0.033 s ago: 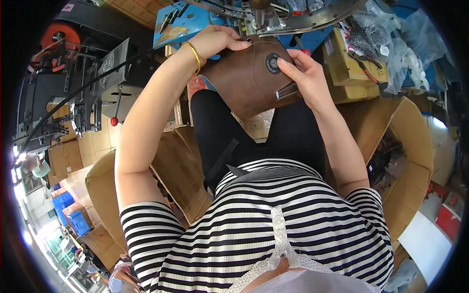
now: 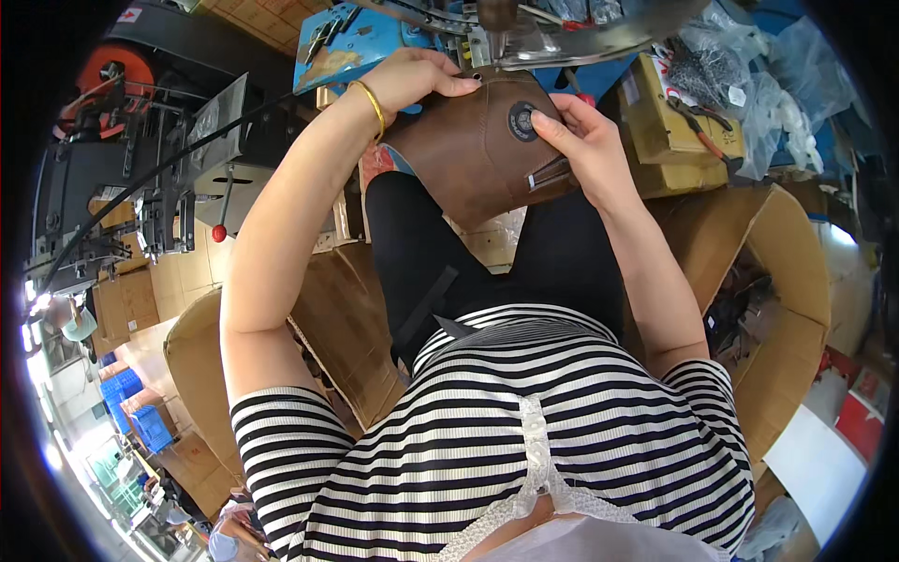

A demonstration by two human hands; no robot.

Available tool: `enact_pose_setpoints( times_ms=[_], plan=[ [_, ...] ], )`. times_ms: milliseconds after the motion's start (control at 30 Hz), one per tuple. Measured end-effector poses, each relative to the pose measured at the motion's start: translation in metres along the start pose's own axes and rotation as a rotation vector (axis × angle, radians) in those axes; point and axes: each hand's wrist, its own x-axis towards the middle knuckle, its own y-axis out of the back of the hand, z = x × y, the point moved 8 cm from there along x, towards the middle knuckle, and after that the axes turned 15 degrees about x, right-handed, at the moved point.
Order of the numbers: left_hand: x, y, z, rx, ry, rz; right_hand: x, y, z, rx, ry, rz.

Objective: Operating a specialized sewing or lasting machine to process brown leather shoe uppers.

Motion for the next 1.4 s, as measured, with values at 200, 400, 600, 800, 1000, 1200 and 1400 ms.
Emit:
enact_pose_setpoints(
  times_ms=[200, 400, 600, 800, 1000, 1200, 1400],
  plan=[
    [-0.005, -0.001, 0.001, -0.047, -0.102, -0.065, -0.002, -0.003, -0.004, 0.002, 0.045, 0.019],
    [-0.024, -0.003, 0.019, -0.207, -0.209, -0.143, -0.006, -0.023, -0.02, -0.283, 0.201, 0.03],
    [-0.013, -0.003, 0.009, -0.257, -0.105, -0.086, -0.001, -0.026, -0.018, -0.297, 0.14, 0.054],
    [-0.007, -0.012, -0.002, -0.367, 0.15, -0.158, 0.005, -0.011, 0.0, -0.233, 0.036, 0.075],
    [-0.006, -0.009, -0.001, -0.311, 0.11, -0.124, 0.006, -0.016, -0.001, -0.156, 0.043, 0.045],
    [-0.012, -0.009, 0.009, -0.206, 0.085, -0.091, 0.003, -0.014, -0.001, -0.093, 0.047, 0.084],
    [-0.096, 0.025, 0.057, 0.9, -0.46, 0.827, -0.02, -0.037, -0.017, -0.379, 0.382, 0.069]
  ],
)
